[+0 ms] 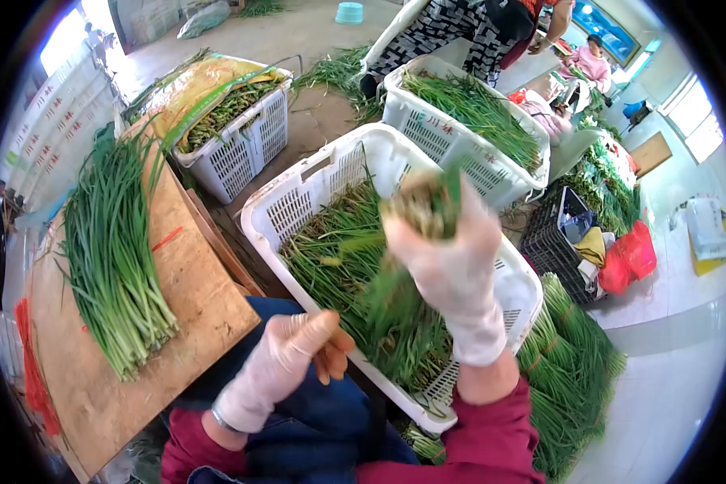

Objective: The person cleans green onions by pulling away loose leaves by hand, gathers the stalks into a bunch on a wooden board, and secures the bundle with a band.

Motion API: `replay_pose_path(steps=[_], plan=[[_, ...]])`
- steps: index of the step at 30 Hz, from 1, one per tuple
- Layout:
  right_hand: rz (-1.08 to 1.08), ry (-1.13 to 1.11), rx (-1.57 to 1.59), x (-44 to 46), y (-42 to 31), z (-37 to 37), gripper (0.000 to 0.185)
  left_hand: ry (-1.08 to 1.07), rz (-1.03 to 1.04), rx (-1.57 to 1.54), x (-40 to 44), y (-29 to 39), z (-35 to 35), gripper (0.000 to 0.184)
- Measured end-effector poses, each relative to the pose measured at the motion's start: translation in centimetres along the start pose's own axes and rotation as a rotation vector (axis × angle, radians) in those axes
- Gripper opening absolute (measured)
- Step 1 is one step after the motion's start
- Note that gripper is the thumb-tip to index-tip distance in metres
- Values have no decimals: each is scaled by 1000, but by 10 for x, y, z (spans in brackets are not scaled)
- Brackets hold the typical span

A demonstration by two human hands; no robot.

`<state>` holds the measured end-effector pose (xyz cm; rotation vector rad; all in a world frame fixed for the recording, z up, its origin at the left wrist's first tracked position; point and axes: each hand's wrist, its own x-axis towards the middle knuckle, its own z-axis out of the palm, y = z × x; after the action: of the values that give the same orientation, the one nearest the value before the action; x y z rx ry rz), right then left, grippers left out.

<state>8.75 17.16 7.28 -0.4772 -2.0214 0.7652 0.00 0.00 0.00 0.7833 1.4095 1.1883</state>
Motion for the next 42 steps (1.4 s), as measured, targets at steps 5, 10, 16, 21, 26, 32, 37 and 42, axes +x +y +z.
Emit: replay_pose_path(steps=[5,10,16,21,26,32,37,42], plan=[[-704,169,-63,38,-116,29,20,-436,259,-556,-24,73,-23,90],[-1241,73,147,9,-228,106,13,-186,809,-487,-129,125,-54,71],[-1244,119,809,-128,-310,194,25,522,967,-324,-284,55,-58,48],[-1104,-306,1060,-255,-315,250,48,1114,729,-308,-379,-36,-41,29],[-873,-1048,1212,-315,-285,259,53,1210,344,-652,-438,-145,-65,15],[-118,-1393,865,-252,-243,230,47,1119,135,-794,-460,-143,-80,35],[901,-1712,841,-260,-206,257,58,1165,61,-752,-466,-154,-69,51],[1122,-1454,1349,-301,-252,298,41,1032,-38,-724,-488,-184,-37,58]])
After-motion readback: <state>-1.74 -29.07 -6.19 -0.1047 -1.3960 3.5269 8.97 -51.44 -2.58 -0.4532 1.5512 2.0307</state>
